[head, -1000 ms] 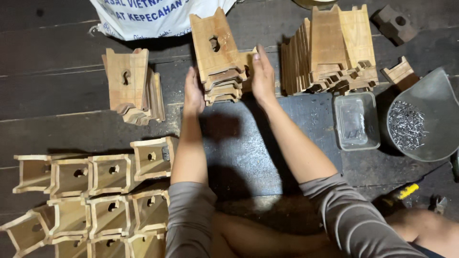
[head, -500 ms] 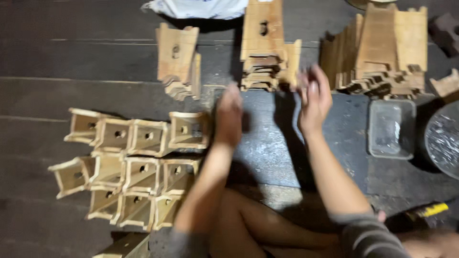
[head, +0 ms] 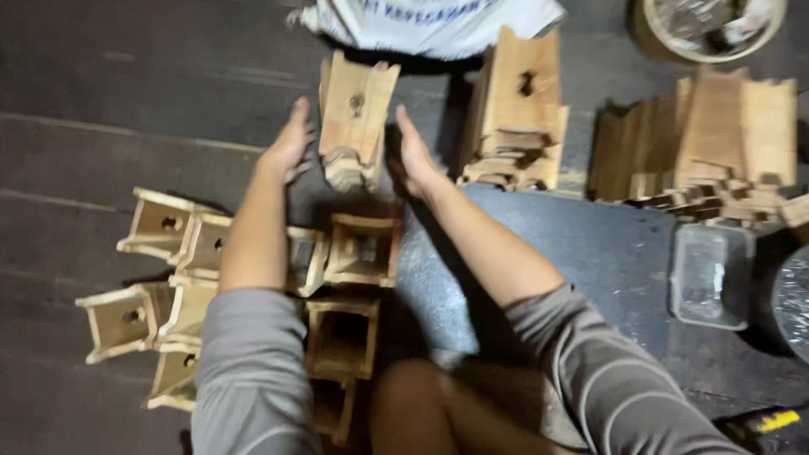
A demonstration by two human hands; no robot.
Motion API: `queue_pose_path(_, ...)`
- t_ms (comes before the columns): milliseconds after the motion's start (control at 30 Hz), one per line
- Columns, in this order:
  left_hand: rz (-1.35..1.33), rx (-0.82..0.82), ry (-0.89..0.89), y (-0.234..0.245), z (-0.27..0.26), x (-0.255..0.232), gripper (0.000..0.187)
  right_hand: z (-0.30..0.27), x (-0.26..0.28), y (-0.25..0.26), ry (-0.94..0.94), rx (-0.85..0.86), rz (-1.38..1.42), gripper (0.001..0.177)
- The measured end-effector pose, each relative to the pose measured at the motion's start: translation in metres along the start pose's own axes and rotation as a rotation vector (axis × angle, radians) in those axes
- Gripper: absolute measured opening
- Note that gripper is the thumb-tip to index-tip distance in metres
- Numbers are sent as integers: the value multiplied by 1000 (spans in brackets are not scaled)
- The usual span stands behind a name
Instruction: The person uses a power drill to make holes in small wooden panels and then stacks the panels together by hand.
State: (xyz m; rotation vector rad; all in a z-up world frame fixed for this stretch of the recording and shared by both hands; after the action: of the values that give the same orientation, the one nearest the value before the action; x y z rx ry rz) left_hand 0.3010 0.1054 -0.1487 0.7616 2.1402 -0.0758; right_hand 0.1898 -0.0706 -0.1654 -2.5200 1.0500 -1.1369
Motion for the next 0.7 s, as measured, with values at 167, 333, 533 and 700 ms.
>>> queue_pose_path(167,-690,241,-56,-45,29,24,87,44,-49,-16,-64,-31,-8,101)
queue_pose_path(333,-787,300,-162,-40,12,6,96,51,-40,-31,3,-28,-14,96)
queue_pose_path(533,-616,216,-440,-38,-100,-78,93,43,-12,-28,52,-42,11,89)
queue_pose_path(700,-836,377,-646,-74,-196,-117,87,-20,6,21,122,-65,20,81)
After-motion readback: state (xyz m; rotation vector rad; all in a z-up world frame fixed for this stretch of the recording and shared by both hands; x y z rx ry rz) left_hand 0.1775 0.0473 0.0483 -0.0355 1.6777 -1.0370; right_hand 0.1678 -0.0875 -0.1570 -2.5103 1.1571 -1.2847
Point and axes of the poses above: each hand's wrist, its own z-axis towards the middle knuckle, its own y-axis out of the back of the hand, x = y × z, the point moved 5 cm from there along z, towards the middle knuckle, and after that the axes turned 8 degrees about -y, right-handed, at the moved point
